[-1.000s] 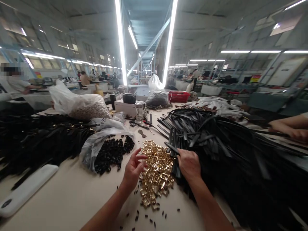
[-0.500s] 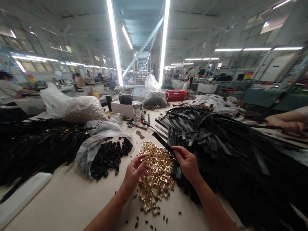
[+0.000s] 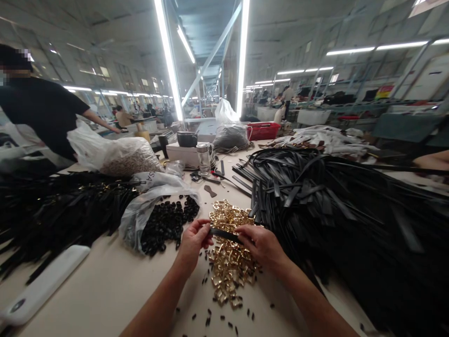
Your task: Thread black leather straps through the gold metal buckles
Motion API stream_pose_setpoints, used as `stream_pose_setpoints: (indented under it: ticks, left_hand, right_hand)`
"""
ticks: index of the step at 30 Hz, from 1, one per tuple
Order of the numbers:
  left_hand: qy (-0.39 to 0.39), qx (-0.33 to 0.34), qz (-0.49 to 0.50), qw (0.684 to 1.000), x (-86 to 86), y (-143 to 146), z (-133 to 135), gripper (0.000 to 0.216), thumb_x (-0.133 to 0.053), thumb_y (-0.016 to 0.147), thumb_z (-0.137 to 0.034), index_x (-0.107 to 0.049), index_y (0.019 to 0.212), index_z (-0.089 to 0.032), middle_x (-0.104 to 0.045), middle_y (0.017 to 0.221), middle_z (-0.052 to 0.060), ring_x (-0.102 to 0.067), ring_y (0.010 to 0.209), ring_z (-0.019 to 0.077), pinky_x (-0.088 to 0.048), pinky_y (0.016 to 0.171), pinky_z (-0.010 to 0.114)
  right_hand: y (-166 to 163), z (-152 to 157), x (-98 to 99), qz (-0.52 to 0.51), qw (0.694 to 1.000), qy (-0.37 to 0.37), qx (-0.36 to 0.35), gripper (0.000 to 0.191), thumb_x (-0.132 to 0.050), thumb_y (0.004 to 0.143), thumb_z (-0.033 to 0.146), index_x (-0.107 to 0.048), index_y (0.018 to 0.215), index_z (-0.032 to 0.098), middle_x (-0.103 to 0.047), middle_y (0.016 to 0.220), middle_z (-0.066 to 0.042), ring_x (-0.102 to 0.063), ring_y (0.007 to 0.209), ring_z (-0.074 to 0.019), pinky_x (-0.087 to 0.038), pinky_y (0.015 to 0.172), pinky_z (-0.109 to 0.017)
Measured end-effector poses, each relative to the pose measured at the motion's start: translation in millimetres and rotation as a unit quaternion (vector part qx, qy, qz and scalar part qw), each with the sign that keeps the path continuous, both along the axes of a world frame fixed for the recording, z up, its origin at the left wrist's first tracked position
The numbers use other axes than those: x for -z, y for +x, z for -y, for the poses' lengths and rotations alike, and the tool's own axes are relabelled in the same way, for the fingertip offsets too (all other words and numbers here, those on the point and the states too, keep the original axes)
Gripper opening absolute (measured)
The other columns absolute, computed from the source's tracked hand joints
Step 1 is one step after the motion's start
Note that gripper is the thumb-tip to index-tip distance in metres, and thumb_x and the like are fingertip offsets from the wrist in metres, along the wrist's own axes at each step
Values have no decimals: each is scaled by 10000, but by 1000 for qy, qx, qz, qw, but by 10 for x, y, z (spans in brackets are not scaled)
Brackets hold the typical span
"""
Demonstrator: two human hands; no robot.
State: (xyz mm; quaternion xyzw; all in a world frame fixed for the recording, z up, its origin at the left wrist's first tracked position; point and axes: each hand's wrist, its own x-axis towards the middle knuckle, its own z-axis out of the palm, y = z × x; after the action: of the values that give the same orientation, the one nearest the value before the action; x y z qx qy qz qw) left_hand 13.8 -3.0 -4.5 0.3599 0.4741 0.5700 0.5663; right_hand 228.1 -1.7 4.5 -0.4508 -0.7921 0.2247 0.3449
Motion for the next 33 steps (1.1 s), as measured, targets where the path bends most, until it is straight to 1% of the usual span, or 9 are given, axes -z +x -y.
stream_pose_setpoints:
  ticks: [3, 6, 9, 12, 15, 18, 23, 27, 33]
  left_hand:
    - [7, 11, -11, 1000, 28, 42, 31, 323, -745, 677, -393, -585, 823, -154, -630, 574, -17, -565, 433, 84, -344, 378, 142]
    - [17, 19, -2, 1000, 28, 74, 57, 295, -735, 697, -389, -576, 783, -156, -630, 580, -18, -571, 442, 82, -335, 375, 135]
    - [8, 1, 28, 1000, -12, 70, 58, 304, -762, 665, -372, -589, 786, -154, -622, 576, -25, -559, 430, 72, -330, 370, 130]
    - [-5, -35, 63, 997, -59, 21, 34, 350, -798, 606, -352, -605, 820, -151, -609, 551, -33, -547, 417, 70, -338, 367, 129]
    - [-1, -66, 94, 993, -80, -43, 6, 396, -814, 576, -320, -618, 876, -151, -602, 551, -42, -543, 425, 64, -354, 374, 123]
    - [-6, -69, 96, 993, -76, -65, 5, 404, -807, 586, -308, -622, 909, -150, -614, 559, -35, -548, 439, 63, -375, 395, 123]
    - [11, 28, 68, 997, -78, 42, 117, 296, -762, 647, -314, -608, 847, -158, -609, 539, -25, -536, 443, 77, -380, 423, 153]
    - [23, 131, 31, 991, -104, 175, 274, 246, -749, 676, -311, -558, 743, -171, -578, 504, -34, -508, 419, 81, -328, 404, 162]
    - [27, 248, 18, 968, -87, 265, 427, 242, -722, 733, -302, -510, 731, -186, -600, 523, -20, -551, 435, 108, -362, 423, 186]
  right_hand:
    - [-72, 73, -57, 42, 996, 73, -16, 239, -583, 848, 269, -657, 1070, 222, -717, 983, -52, -635, 918, -208, -420, 923, -375]
    - [-129, 123, -69, 19, 998, 54, -1, 285, -622, 822, 315, -647, 1090, 222, -706, 1027, -68, -639, 930, -222, -459, 862, -360]
    - [-110, 129, -64, -34, 999, -21, 14, 298, -644, 800, 321, -652, 1083, 227, -707, 985, -50, -648, 873, -208, -485, 788, -329]
    - [-48, 118, -95, -117, 985, -122, -20, 352, -629, 816, 327, -612, 1149, 214, -694, 850, -23, -627, 706, -148, -486, 650, -267]
    - [-10, 103, -142, -215, 946, -234, -59, 376, -636, 809, 339, -579, 1147, 186, -641, 695, 20, -563, 539, -99, -437, 499, -211]
    - [10, 64, -157, -336, 900, -277, -22, 319, -681, 759, 360, -594, 1003, 173, -607, 633, 43, -512, 453, -69, -410, 430, -183]
    - [99, -69, -123, -533, 798, -271, 75, 382, -772, 665, 354, -592, 956, 185, -606, 694, 43, -516, 439, -53, -478, 455, -196]
    - [137, -133, -104, -618, 725, -288, 94, 399, -816, 606, 308, -604, 921, 186, -601, 678, 53, -541, 477, -60, -513, 503, -198]
    - [12, -76, -28, -568, 743, -352, 35, 348, -817, 631, 353, -633, 852, 158, -616, 661, 41, -527, 486, -48, -475, 480, -167]
